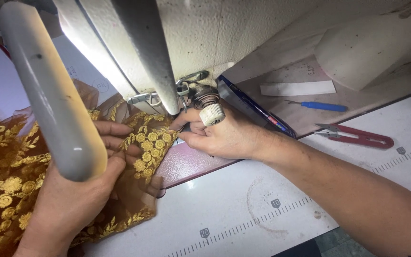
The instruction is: Inspecting and trimming gold lace fabric at a sewing machine workstation
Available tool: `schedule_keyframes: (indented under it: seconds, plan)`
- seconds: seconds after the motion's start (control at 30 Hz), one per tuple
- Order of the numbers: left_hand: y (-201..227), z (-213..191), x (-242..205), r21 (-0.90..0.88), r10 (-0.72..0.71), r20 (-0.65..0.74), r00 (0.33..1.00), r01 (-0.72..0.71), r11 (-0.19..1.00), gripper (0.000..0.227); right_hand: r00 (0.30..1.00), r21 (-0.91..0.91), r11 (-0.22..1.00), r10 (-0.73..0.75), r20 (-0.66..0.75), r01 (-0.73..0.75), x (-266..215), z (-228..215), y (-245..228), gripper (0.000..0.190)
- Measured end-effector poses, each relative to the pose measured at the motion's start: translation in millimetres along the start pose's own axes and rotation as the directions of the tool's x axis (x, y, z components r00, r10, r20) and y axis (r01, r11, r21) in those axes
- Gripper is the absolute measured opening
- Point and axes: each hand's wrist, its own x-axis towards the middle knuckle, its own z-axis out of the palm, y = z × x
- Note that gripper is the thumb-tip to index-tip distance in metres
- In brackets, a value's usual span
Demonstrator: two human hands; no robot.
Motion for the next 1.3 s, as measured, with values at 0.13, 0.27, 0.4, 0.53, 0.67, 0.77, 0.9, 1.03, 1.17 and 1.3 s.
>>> schedule_keyframes:
  seconds: [0.13, 0.27, 0.4, 0.53, 0.67, 0.77, 0.9, 1.03, 1.17, 1.3]
  plan:
    - [-13, -7, 7, -0.042, 0.096, 0.028, 0.995, -0.094, 0.995, 0.022, 1.000, 0.043, 0.999, 0.009, -0.020, -0.008, 1, 5, 7, 0.018]
    - [-3, -15, 6, 0.062, 0.076, 0.050, 0.996, -0.079, 0.995, 0.020, 0.997, -0.003, 0.999, -0.048, -0.057, 0.048, 1, 5, 8, 0.015]
    - [13, -17, 0, 0.106, -0.048, 0.047, 0.998, 0.043, 0.993, 0.020, 0.999, -0.015, 1.000, -0.018, -0.039, 0.018, 0, 4, 4, 0.015]
    - [-3, -20, 7, 0.097, 0.073, 0.078, 0.994, -0.080, 0.992, 0.019, 1.000, 0.076, 0.997, -0.002, -0.026, 0.004, 1, 6, 3, 0.014]
    - [4, -18, 3, 0.050, 0.024, 0.077, 0.997, -0.028, 0.998, 0.018, 1.000, 0.112, 0.993, 0.024, 0.012, -0.025, 1, 7, 2, 0.014]
    - [-1, -19, 5, 0.030, 0.018, 0.082, 0.996, -0.020, 0.999, 0.018, 0.999, 0.164, 0.986, 0.022, 0.023, -0.026, 1, 8, 3, 0.012]
    - [-7, -18, 8, 0.010, 0.067, 0.089, 0.994, -0.068, 0.998, 0.018, 1.000, 0.194, 0.981, -0.009, 0.029, 0.004, 0, 7, 1, 0.010]
    - [-12, -19, 10, 0.027, 0.114, 0.107, 0.988, -0.118, 0.993, 0.017, 0.999, 0.203, 0.979, -0.035, 0.021, 0.030, 1, 8, 2, 0.008]
    - [-8, -18, 6, 0.004, 0.075, 0.103, 0.992, -0.076, 0.997, 0.015, 0.998, 0.182, 0.982, -0.055, 0.022, 0.050, 2, 7, -1, 0.005]
    - [3, -17, -2, 0.136, -0.003, 0.091, 0.996, -0.010, 0.991, 0.025, 1.000, 0.215, 0.977, -0.016, 0.026, 0.010, 2, 9, 2, 0.005]
